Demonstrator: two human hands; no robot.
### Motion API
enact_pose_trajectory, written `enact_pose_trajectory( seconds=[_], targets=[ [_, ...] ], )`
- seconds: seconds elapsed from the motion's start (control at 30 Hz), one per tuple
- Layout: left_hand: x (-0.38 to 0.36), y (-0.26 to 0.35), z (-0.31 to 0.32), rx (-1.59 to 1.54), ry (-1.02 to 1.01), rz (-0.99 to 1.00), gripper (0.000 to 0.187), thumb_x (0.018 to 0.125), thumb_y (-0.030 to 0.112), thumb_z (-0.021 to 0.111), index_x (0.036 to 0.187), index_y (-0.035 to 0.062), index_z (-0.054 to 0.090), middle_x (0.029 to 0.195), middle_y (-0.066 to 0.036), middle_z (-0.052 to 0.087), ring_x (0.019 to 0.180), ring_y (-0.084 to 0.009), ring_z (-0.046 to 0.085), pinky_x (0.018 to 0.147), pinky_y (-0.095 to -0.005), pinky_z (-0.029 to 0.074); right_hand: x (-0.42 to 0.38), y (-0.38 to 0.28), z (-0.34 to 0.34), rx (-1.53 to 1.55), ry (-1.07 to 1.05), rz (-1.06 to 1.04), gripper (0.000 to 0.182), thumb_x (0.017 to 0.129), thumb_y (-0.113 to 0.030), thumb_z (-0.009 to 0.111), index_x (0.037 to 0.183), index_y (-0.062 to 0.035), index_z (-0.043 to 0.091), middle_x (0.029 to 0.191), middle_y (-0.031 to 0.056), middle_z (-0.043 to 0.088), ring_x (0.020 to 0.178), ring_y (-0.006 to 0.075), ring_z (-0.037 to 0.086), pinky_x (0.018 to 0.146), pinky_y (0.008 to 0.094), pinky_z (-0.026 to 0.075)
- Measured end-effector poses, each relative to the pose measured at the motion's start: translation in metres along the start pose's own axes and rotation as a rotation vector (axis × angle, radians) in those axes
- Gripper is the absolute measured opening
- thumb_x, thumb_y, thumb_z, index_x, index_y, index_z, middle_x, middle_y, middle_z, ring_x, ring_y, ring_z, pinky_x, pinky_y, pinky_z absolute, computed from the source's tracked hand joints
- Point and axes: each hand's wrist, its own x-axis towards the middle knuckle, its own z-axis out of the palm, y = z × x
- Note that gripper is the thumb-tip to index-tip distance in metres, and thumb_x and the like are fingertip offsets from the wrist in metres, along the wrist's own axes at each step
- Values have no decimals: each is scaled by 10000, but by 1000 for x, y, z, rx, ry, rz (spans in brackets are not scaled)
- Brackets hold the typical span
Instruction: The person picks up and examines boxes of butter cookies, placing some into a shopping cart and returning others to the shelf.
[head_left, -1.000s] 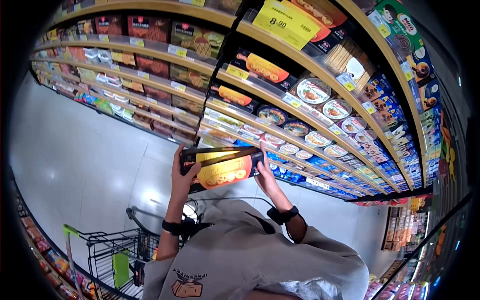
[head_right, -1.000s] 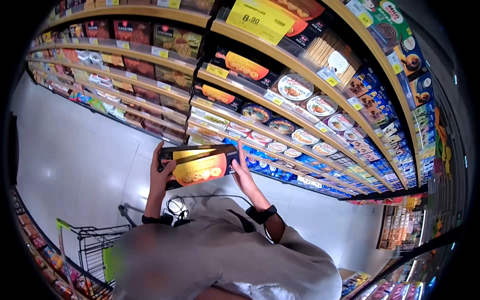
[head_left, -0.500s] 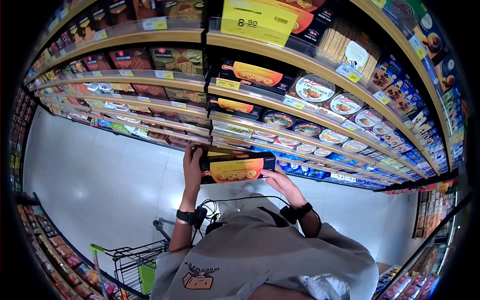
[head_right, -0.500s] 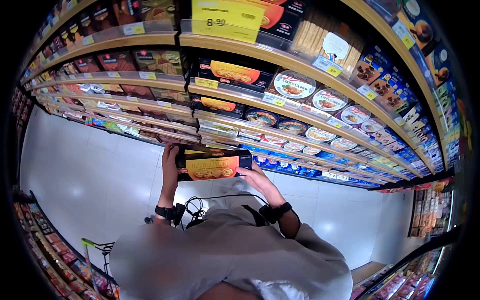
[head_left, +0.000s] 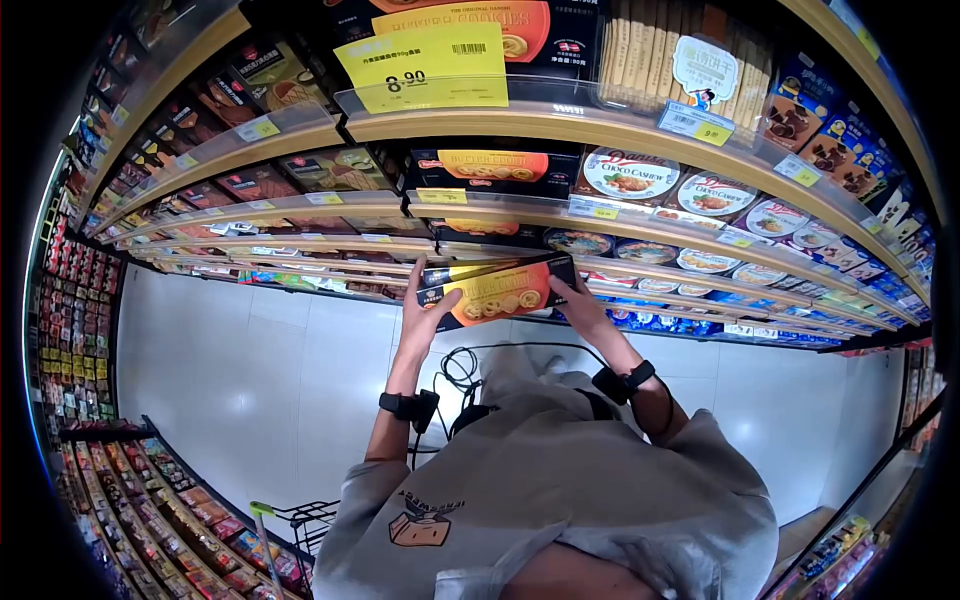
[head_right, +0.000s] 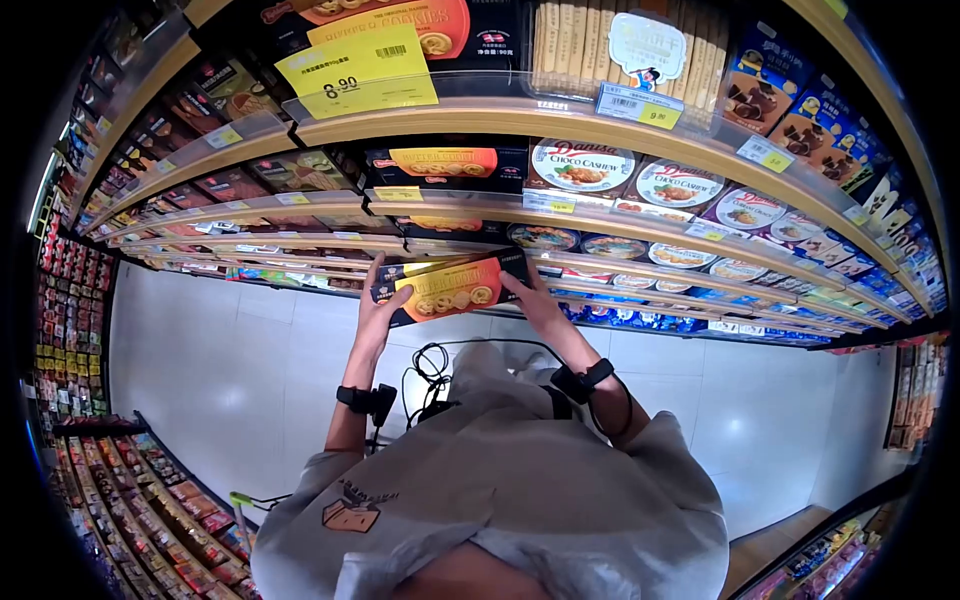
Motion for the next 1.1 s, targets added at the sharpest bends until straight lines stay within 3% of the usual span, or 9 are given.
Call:
enact_pose_trajectory(
  seconds=[0.13,0.2,0.33,0.53,0.7,0.73,0.87,1.0,1.1],
  targets=[
    [16,1,2,-10,16,-75,699,819,122,737,1408,3,379,1159,-116,589,1034,-166,574,898,-273,466,1,-1,-8,-75,-111,-26,746,930,-374,618,1514,-156,207,1379,46,446,1238,151,434,981,333,375],
    [28,-13,-4,-23,14,-107,577,834,162,731,1328,16,472,1076,-84,594,892,-120,590,708,-236,506,4,3,-11,-140,-89,5,711,940,-406,590,1498,-132,244,1391,51,435,1258,165,422,990,376,389],
    [41,-20,-15,-82,53,-169,449,831,197,743,1196,39,535,965,-59,584,778,-97,569,590,-212,481,2,7,3,-121,-42,77,668,933,-443,584,1444,-85,346,1413,63,432,1275,185,427,1008,418,404],
    [49,-31,-43,-264,69,-229,407,871,243,695,1176,27,532,1042,-58,606,885,-118,611,629,-212,504,-2,17,45,-41,-86,52,612,955,-405,561,1439,-94,355,1419,46,442,1296,159,416,1055,380,358],
    [61,-68,-66,-407,-55,-291,399,903,296,644,1200,56,527,1126,-55,572,1028,-135,570,727,-234,503,11,58,50,129,44,-85,740,958,-340,573,1508,-78,153,1453,50,385,1339,165,356,1091,321,287],
    [63,-73,-68,-381,-50,-300,388,921,329,604,1189,59,529,1114,-56,573,1032,-123,566,713,-231,505,9,55,62,102,63,-151,575,991,-336,508,1457,-77,291,1411,51,443,1283,152,438,1075,337,351],
    [66,-72,-74,-484,-35,-451,428,963,439,462,1121,56,569,995,-65,641,857,-141,644,775,-260,494,0,52,69,-77,187,-13,740,925,-392,604,1489,-85,237,1415,71,420,1279,179,415,1013,353,365],
    [78,-60,-68,-464,101,-377,452,975,448,432,1074,42,606,961,-33,654,872,-117,625,798,-246,465,0,42,82,-135,233,-77,627,866,-202,706,1386,-81,377,1231,70,577,1100,155,559,893,306,460],
    [98,-64,-58,-360,7,-222,486,972,431,475,1169,-5,557,1031,-50,617,896,-127,583,843,-256,449,15,37,71,-32,273,-142,520,841,-161,735,1275,-75,460,1126,40,613,986,122,603,808,289,497]
  ],
)
